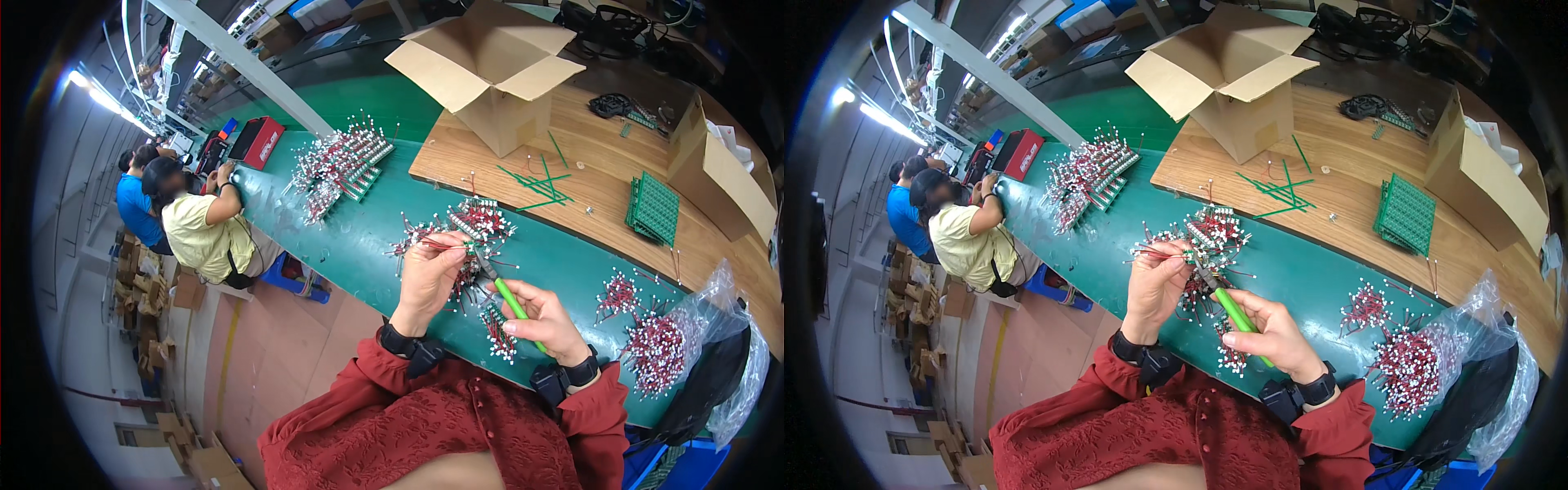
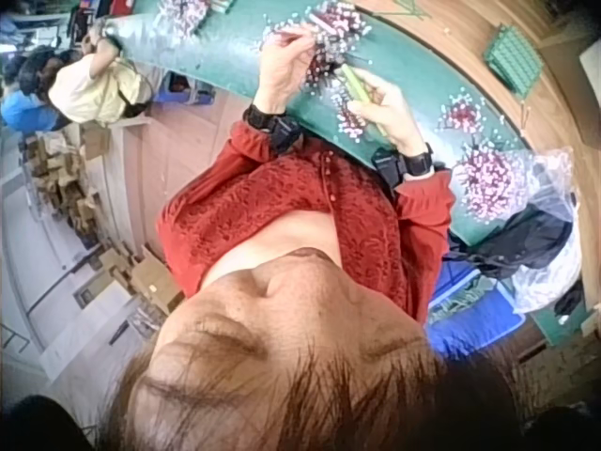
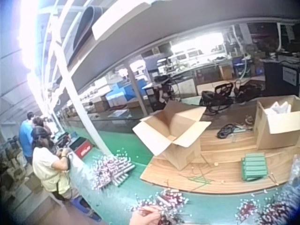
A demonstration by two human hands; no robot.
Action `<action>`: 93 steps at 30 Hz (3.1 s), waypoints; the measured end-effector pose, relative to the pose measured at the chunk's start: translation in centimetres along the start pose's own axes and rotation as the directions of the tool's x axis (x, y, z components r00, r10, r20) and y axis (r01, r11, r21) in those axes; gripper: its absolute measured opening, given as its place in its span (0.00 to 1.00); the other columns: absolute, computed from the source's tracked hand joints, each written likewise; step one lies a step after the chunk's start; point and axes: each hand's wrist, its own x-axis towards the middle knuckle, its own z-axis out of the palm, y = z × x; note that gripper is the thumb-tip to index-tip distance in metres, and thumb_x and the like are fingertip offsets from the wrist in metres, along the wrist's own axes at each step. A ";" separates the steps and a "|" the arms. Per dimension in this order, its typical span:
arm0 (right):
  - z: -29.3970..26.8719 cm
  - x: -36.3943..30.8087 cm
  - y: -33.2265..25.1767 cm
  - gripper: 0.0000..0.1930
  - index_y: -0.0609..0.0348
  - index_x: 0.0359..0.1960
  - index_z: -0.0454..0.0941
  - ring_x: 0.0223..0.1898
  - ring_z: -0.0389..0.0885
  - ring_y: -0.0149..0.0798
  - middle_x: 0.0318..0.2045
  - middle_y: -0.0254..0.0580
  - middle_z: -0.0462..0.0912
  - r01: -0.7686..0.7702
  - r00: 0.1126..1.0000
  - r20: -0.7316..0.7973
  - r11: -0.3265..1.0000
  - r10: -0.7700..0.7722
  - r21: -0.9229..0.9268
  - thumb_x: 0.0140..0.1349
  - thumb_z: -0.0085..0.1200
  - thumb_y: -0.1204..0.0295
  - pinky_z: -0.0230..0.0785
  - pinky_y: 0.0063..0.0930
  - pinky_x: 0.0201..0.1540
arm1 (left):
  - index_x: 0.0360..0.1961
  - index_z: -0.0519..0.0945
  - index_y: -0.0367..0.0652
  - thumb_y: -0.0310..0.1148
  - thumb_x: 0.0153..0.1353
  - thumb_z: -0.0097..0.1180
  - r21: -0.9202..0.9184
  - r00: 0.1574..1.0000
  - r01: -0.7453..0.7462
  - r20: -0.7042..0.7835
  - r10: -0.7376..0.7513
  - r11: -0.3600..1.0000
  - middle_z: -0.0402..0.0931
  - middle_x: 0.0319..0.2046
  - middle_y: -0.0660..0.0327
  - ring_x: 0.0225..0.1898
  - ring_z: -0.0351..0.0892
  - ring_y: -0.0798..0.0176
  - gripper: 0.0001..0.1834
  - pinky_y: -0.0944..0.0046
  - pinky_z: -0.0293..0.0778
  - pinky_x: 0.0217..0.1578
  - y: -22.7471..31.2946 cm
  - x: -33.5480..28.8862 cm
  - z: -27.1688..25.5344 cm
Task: The person uses green-handled pliers to trim the excess wire leads from small red and white LED components. They pick up individual LEDs from a pile on the green workbench, cut the leads, and drop the trimmed components back onto the table. The task is performed repeatedly in a factory setting.
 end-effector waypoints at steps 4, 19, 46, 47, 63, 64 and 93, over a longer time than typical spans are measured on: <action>-0.7 -0.4 -0.8 0.32 0.65 0.60 0.66 0.35 0.68 0.20 0.40 0.26 0.74 0.029 0.996 0.084 0.985 -0.044 0.170 0.52 0.63 0.74 0.65 0.16 0.40 | 0.35 0.78 0.41 0.23 0.61 0.54 -0.277 0.978 0.093 -0.155 -0.140 0.956 0.78 0.37 0.60 0.40 0.79 0.61 0.03 0.62 0.77 0.47 0.3 0.5 -1.9; 0.0 0.1 0.0 0.34 0.59 0.55 0.72 0.27 0.70 0.34 0.29 0.37 0.70 0.181 0.919 -0.133 0.697 -0.371 -0.693 0.41 0.66 0.65 0.65 0.27 0.31 | 0.32 0.82 0.36 0.14 0.51 0.60 0.596 0.970 -0.204 0.016 0.242 0.776 0.80 0.42 0.54 0.45 0.77 0.64 0.08 0.65 0.73 0.47 0.6 -0.4 0.3; -0.7 -0.2 0.4 0.32 0.67 0.60 0.65 0.40 0.70 0.22 0.42 0.30 0.73 0.075 0.997 0.043 0.985 -0.069 -0.153 0.52 0.63 0.77 0.66 0.19 0.42 | 0.30 0.80 0.35 0.12 0.48 0.58 0.674 0.921 -0.378 0.203 0.333 0.634 0.78 0.38 0.52 0.39 0.78 0.63 0.09 0.69 0.75 0.37 1.1 -0.6 -0.1; -0.6 -0.1 0.4 0.32 0.67 0.60 0.65 0.40 0.70 0.22 0.42 0.30 0.73 0.051 0.997 0.065 0.995 -0.045 -0.089 0.52 0.62 0.77 0.65 0.18 0.42 | 0.31 0.79 0.35 0.13 0.49 0.58 0.578 0.931 -0.357 0.162 0.326 0.733 0.78 0.38 0.52 0.40 0.77 0.63 0.09 0.69 0.75 0.38 0.9 -0.6 0.1; -0.3 0.0 -0.2 0.33 0.58 0.54 0.72 0.31 0.75 0.38 0.29 0.37 0.69 -0.016 0.873 -0.205 0.393 -0.443 -0.919 0.41 0.64 0.65 0.69 0.32 0.35 | 0.39 0.78 0.34 0.22 0.59 0.57 0.183 0.976 -0.054 -0.198 0.091 0.982 0.79 0.41 0.51 0.40 0.80 0.59 0.07 0.63 0.79 0.43 1.8 -1.1 -2.1; 0.0 0.0 -0.4 0.32 0.57 0.53 0.73 0.31 0.75 0.39 0.29 0.38 0.69 -0.113 0.861 -0.208 0.224 -0.464 -0.968 0.41 0.64 0.65 0.70 0.34 0.34 | 0.39 0.78 0.33 0.21 0.58 0.56 0.231 0.974 -0.078 -0.192 0.124 0.970 0.79 0.41 0.51 0.40 0.80 0.59 0.07 0.62 0.79 0.43 1.9 -1.1 -1.9; 0.4 -0.2 -0.8 0.34 0.57 0.54 0.73 0.30 0.75 0.41 0.28 0.39 0.72 -0.080 0.911 -0.230 0.402 -0.342 -0.912 0.39 0.64 0.63 0.69 0.34 0.34 | 0.40 0.74 0.34 0.25 0.65 0.50 0.611 0.954 -0.159 -0.108 0.280 0.776 0.79 0.41 0.47 0.38 0.83 0.57 0.06 0.65 0.80 0.38 1.1 -0.5 -0.1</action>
